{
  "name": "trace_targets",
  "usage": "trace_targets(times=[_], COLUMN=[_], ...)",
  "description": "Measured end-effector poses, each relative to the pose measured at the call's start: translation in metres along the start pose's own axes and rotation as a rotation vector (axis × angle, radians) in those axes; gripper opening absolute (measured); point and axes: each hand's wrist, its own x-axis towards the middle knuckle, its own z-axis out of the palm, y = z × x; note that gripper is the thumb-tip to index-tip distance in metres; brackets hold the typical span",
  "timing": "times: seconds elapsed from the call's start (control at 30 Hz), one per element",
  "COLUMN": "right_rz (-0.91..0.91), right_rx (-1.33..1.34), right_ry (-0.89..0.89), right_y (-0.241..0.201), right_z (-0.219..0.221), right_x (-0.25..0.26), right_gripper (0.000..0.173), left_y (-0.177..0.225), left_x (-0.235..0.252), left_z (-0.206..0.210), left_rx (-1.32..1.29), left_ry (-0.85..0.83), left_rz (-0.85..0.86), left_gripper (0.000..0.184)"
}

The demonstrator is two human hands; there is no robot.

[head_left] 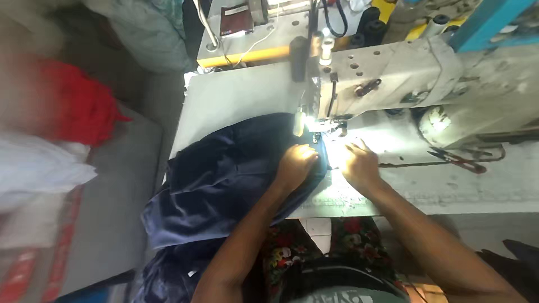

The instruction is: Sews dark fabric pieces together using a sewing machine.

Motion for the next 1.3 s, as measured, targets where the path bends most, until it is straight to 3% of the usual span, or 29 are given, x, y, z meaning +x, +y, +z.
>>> trace_targets(times=[0.1,0.27,0.63,0.77,0.93,1.1,1.2,1.3], right_rz=[0.047,0.077,-0.196,-0.256,-0.351,-0.342,-0.391,-0.408], right_rx=[-0.045,-0.158,0.033,0.104,0.211,0.326,0.324,0.329], right_ry=[-0.105,-0.140,-0.137,-0.156,-0.216,-0.244,-0.240,-0.182], right_y=[-0.002,-0.005,0.021,0.028,0.034,0.037,0.032,0.019], right_z=[0.030,0.038,0.025,0.023,0.022,0.021,0.016,0.001], right_x=[0.005,-0.017,-0.035,-0.028,-0.020,-0.016,-0.007,0.001], right_gripper=[0.022,0.027,0.034,0.022,0.017,0.022,0.015,0.011], left_y=[0.000,-0.010,-0.004,-0.005,-0.008,0.019,0.041,0.066], left_x=[0.002,-0.005,-0.012,-0.028,-0.013,0.007,0.011,0.006], left_z=[0.000,0.007,-0.010,-0.026,-0.050,-0.068,-0.075,-0.073], left_rx=[0.014,0.064,0.004,0.164,0.350,0.220,0.080,-0.001], left_ry=[0.019,-0.033,-0.109,-0.250,-0.345,-0.444,-0.504,-0.457], left_rz=[-0.079,0.000,0.023,0.156,0.157,0.111,0.044,0.113], left_gripper=[0.023,0.027,0.028,0.044,0.050,0.033,0.022,0.013])
